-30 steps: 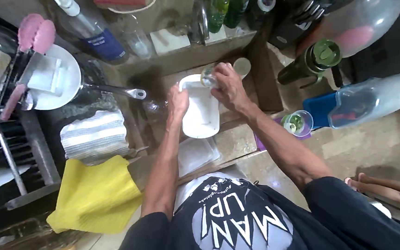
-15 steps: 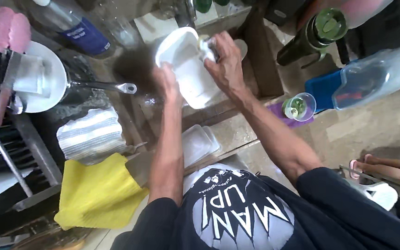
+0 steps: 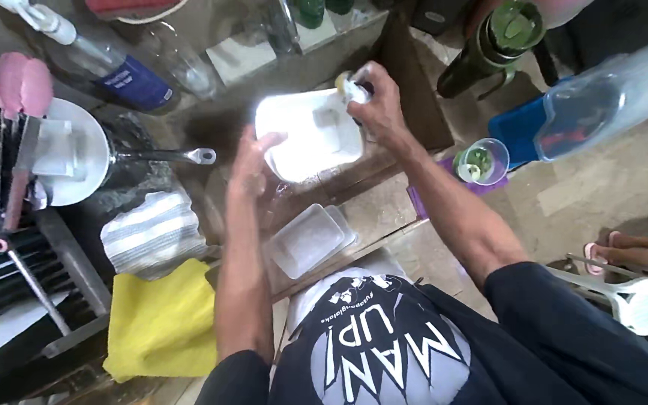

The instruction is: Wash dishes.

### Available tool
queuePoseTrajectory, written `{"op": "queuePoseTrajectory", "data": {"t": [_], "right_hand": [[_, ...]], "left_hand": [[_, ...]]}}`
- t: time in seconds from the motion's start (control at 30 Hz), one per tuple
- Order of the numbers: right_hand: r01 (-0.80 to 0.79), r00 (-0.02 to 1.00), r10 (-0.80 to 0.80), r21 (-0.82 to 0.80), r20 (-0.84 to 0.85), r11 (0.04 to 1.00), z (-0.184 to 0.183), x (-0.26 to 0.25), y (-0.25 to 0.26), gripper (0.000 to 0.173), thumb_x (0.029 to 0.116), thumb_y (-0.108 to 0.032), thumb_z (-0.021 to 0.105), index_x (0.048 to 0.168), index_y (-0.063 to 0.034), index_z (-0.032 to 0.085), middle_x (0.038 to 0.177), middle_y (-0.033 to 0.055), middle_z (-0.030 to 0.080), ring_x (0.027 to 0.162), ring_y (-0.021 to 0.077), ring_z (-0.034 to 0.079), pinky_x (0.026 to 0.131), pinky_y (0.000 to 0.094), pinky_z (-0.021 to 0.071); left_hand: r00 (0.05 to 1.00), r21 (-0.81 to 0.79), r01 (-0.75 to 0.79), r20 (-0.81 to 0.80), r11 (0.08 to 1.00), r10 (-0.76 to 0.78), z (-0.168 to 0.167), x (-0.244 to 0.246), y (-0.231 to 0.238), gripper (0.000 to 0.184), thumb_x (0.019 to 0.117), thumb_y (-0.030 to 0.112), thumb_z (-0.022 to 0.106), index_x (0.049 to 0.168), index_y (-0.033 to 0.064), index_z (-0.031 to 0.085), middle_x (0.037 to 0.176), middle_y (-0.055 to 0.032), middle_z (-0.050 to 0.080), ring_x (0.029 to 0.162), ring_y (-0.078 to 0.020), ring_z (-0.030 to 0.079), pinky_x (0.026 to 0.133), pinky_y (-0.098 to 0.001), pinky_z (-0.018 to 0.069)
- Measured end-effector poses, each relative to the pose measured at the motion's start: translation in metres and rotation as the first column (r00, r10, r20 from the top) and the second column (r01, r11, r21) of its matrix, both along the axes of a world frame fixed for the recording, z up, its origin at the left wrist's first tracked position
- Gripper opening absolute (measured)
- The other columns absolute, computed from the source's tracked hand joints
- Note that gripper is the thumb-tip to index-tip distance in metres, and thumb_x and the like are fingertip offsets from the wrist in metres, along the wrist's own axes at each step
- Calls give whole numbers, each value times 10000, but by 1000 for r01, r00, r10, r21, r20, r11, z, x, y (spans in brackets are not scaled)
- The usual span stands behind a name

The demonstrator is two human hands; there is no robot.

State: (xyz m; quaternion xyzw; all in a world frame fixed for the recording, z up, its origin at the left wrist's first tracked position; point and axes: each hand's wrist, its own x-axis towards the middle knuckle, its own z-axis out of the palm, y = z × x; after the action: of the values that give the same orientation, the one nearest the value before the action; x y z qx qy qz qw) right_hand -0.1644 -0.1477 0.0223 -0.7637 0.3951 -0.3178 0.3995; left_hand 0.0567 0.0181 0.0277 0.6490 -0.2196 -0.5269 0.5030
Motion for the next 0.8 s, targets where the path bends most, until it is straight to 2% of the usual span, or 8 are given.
{"op": "queuePoseTrajectory", "data": {"t": [0.07,0.13,0.23,0.3,0.4,0.53,0.7,0.8], "right_hand": [[-275,960,280,-133,24,952,10,8,-9,296,763,-79,778,1040,-4,710,1098,150,679,1030,221,655,914,396,545],[-467,881,473,-208,-22,860,20,22,-7,265,784,-77,776,1035,-13,720,1077,142,673,1017,229,650,911,394,543],[-528,842,534,-331,-80,782,31,38,-1,238,799,-62,766,1022,5,717,1051,163,676,989,262,662,895,405,550],[-449,886,454,-417,-93,790,34,40,-2,218,831,-99,767,1015,6,717,1035,163,685,984,267,670,884,399,556],[-291,955,222,-462,-197,838,35,31,0,249,833,-198,771,1022,-43,723,1079,138,694,1054,298,650,896,454,528],[-155,979,80,-428,-186,890,25,10,20,222,809,-176,780,974,-43,714,1025,145,681,994,314,658,841,494,531],[-183,973,86,-485,-216,855,38,37,23,182,889,-217,726,980,-61,744,1035,116,706,1008,299,660,852,483,508],[-137,986,83,-430,-141,892,40,20,28,174,875,-160,725,1016,-61,747,1069,118,699,1030,278,651,873,480,495]], "left_hand": [[945,74,280,154,957,-288,23,12,-8,589,932,250,714,1446,116,460,1220,-111,675,976,-205,692,810,-402,601],[829,214,445,268,870,-490,42,2,-27,491,963,223,705,1417,129,544,1178,-126,693,942,-219,705,812,-425,600],[635,295,539,473,789,-611,32,-11,-53,396,935,240,735,1261,33,648,1148,-173,700,1056,-284,680,969,-546,528],[580,255,491,618,833,-531,29,-21,-59,306,1012,243,583,1216,26,657,1133,-185,692,1087,-308,662,972,-567,495],[565,185,310,752,932,-338,24,-32,-66,360,1068,243,449,1303,41,633,1208,-212,686,1168,-348,653,1023,-576,481],[597,113,104,787,988,-153,20,-25,-58,448,1093,362,418,1380,75,607,1238,-207,686,1187,-336,654,1043,-550,480],[523,125,154,831,980,-189,16,-56,-57,352,1063,214,464,1319,41,634,1172,-218,706,1127,-376,679,995,-578,505],[621,77,2,781,997,-62,13,-39,-55,414,1076,293,453,1386,70,613,1283,-180,680,1228,-310,639,1075,-522,471]]}}
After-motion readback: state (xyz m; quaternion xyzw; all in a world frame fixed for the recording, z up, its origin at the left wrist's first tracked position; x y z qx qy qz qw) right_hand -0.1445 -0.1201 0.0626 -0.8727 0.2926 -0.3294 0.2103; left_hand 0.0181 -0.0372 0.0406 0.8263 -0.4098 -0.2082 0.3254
